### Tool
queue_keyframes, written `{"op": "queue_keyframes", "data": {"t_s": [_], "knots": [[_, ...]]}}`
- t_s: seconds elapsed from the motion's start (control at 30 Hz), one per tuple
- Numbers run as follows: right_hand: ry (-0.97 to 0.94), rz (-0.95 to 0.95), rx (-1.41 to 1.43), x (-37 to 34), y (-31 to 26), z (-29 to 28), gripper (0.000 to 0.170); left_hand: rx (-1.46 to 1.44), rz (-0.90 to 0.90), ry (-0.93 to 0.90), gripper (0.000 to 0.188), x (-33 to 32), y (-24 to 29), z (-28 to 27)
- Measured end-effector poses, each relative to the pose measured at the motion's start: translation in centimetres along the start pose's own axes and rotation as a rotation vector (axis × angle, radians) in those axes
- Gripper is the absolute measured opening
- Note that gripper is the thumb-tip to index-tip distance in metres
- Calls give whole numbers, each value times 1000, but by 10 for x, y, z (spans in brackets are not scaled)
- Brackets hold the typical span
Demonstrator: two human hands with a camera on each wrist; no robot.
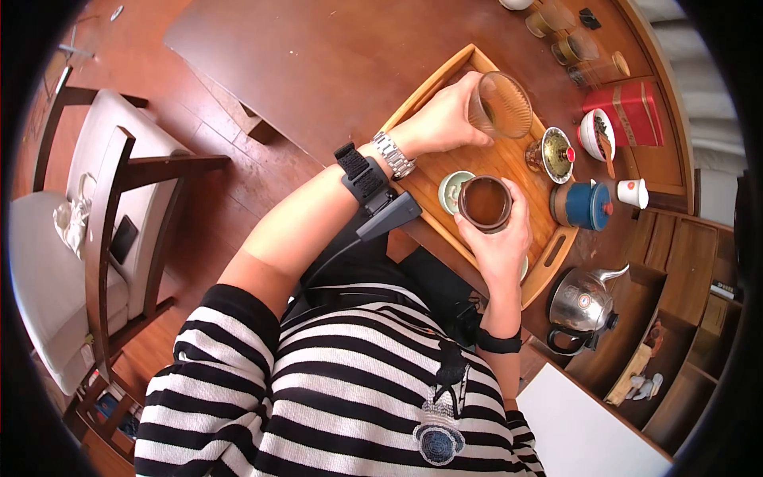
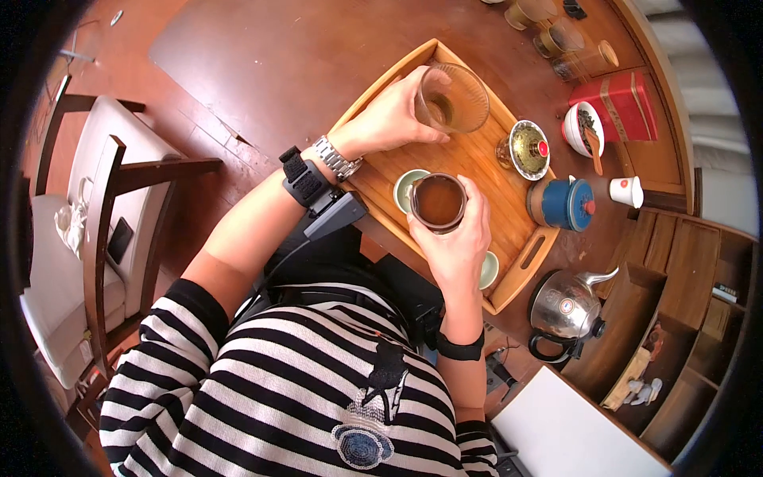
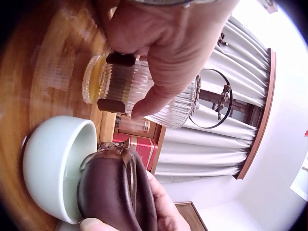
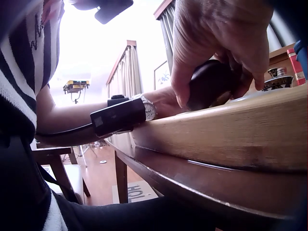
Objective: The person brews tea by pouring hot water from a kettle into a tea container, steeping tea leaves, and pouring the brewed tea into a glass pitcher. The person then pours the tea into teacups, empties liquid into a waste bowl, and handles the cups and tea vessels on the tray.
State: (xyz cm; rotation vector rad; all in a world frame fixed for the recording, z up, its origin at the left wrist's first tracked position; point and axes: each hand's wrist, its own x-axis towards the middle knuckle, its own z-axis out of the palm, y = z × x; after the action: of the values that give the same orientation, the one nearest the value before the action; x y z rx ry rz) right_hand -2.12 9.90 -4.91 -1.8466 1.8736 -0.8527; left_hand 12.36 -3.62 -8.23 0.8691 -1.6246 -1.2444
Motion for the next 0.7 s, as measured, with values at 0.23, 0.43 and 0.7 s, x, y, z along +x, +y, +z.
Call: {"op": "queue_keyframes", "data": {"t_s": [0.23, 0.43, 0.7], "knots": [[-22, 3, -28, 1, -4, -3, 68, 53, 4, 20, 61, 0, -3, 2], [-39, -16, -85, 3, -9, -6, 68, 84, 41, 39, 60, 1, -3, 2], [-55, -21, -128, 5, -13, -8, 66, 113, 106, 71, 62, 2, -6, 4]]}}
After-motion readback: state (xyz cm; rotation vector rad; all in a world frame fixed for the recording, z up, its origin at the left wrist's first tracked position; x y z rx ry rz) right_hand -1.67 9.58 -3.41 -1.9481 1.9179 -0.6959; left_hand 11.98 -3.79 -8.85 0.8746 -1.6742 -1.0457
